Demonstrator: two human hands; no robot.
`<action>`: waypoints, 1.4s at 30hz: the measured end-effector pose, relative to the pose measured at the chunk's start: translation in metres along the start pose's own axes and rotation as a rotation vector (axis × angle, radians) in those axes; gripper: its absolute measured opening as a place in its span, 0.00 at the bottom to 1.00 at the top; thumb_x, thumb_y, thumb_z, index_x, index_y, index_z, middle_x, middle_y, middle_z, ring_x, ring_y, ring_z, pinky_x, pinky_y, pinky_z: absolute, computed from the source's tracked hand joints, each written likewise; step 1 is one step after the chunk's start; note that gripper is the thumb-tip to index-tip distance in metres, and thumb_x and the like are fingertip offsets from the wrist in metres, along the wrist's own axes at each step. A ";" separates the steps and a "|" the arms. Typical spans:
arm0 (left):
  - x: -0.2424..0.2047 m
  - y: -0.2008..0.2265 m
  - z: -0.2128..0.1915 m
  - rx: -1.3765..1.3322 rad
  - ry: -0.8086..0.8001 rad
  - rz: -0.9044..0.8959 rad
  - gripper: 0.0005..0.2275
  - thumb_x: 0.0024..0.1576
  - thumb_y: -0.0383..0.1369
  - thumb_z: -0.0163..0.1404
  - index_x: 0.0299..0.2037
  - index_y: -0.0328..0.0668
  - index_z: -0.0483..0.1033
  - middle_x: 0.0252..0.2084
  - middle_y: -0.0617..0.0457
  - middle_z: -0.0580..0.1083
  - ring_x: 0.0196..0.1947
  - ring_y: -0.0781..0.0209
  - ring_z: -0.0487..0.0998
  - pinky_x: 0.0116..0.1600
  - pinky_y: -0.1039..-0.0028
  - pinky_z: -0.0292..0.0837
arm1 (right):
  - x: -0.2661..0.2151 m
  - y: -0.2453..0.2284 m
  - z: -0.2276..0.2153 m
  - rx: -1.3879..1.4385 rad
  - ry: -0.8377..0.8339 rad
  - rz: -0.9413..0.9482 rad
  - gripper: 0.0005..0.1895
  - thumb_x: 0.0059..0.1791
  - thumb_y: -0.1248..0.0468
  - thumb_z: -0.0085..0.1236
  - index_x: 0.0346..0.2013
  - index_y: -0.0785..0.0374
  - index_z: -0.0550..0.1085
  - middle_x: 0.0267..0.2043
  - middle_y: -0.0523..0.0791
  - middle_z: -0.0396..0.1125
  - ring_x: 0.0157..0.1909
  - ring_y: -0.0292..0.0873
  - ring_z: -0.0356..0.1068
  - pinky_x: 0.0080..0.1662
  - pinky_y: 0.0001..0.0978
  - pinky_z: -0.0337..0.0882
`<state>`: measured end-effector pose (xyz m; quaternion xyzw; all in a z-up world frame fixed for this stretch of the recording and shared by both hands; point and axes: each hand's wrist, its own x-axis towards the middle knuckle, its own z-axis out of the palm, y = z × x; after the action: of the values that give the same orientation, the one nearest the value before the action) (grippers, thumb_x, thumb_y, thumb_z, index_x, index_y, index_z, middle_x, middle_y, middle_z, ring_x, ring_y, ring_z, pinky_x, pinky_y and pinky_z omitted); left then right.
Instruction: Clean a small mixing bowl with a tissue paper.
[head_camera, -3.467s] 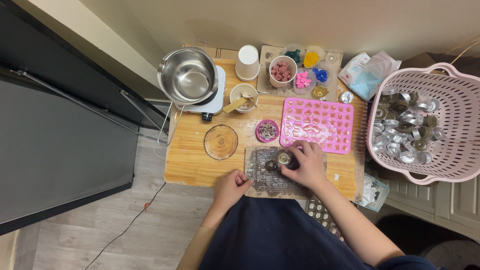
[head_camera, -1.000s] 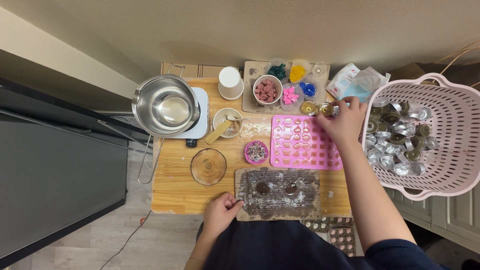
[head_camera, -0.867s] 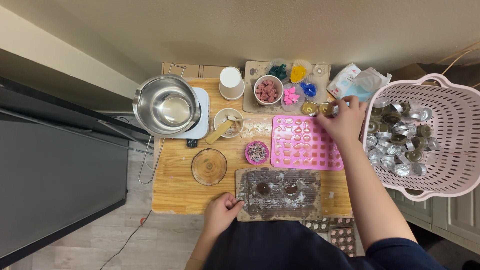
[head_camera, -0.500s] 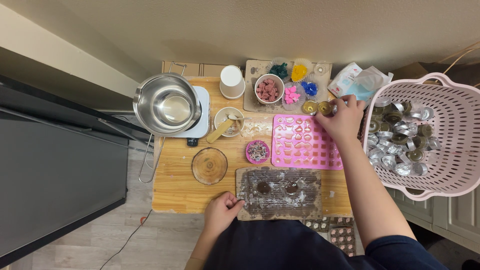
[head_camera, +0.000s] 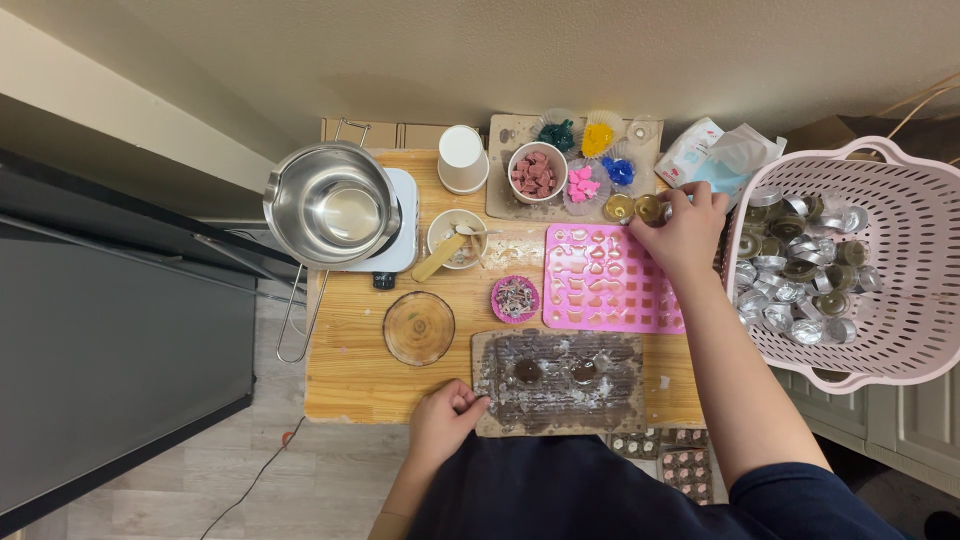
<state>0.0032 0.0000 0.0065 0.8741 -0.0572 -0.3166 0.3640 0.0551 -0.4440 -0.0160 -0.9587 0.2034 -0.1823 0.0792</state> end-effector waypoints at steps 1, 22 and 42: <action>0.000 0.001 -0.001 -0.001 0.001 -0.004 0.14 0.49 0.43 0.63 0.24 0.44 0.73 0.16 0.58 0.74 0.16 0.62 0.73 0.24 0.69 0.64 | 0.000 0.000 0.000 0.000 0.000 -0.001 0.21 0.39 0.51 0.74 0.38 0.61 0.81 0.49 0.49 0.67 0.53 0.58 0.62 0.52 0.48 0.68; 0.002 -0.008 0.004 0.003 0.001 0.006 0.14 0.49 0.44 0.63 0.25 0.44 0.74 0.17 0.58 0.75 0.17 0.62 0.74 0.25 0.69 0.65 | -0.026 -0.003 -0.039 0.185 0.086 0.086 0.28 0.47 0.56 0.70 0.58 0.66 0.76 0.54 0.53 0.64 0.57 0.57 0.59 0.59 0.48 0.64; -0.011 -0.006 0.019 0.011 0.076 -0.082 0.13 0.52 0.44 0.60 0.27 0.44 0.75 0.17 0.58 0.75 0.17 0.65 0.74 0.27 0.71 0.66 | -0.219 0.012 -0.068 1.322 -0.292 0.903 0.09 0.55 0.61 0.57 0.41 0.64 0.78 0.36 0.38 0.73 0.31 0.30 0.64 0.35 0.23 0.63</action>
<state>-0.0175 -0.0033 -0.0021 0.8892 -0.0092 -0.2974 0.3477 -0.1621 -0.3683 -0.0253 -0.5534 0.4084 -0.0883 0.7205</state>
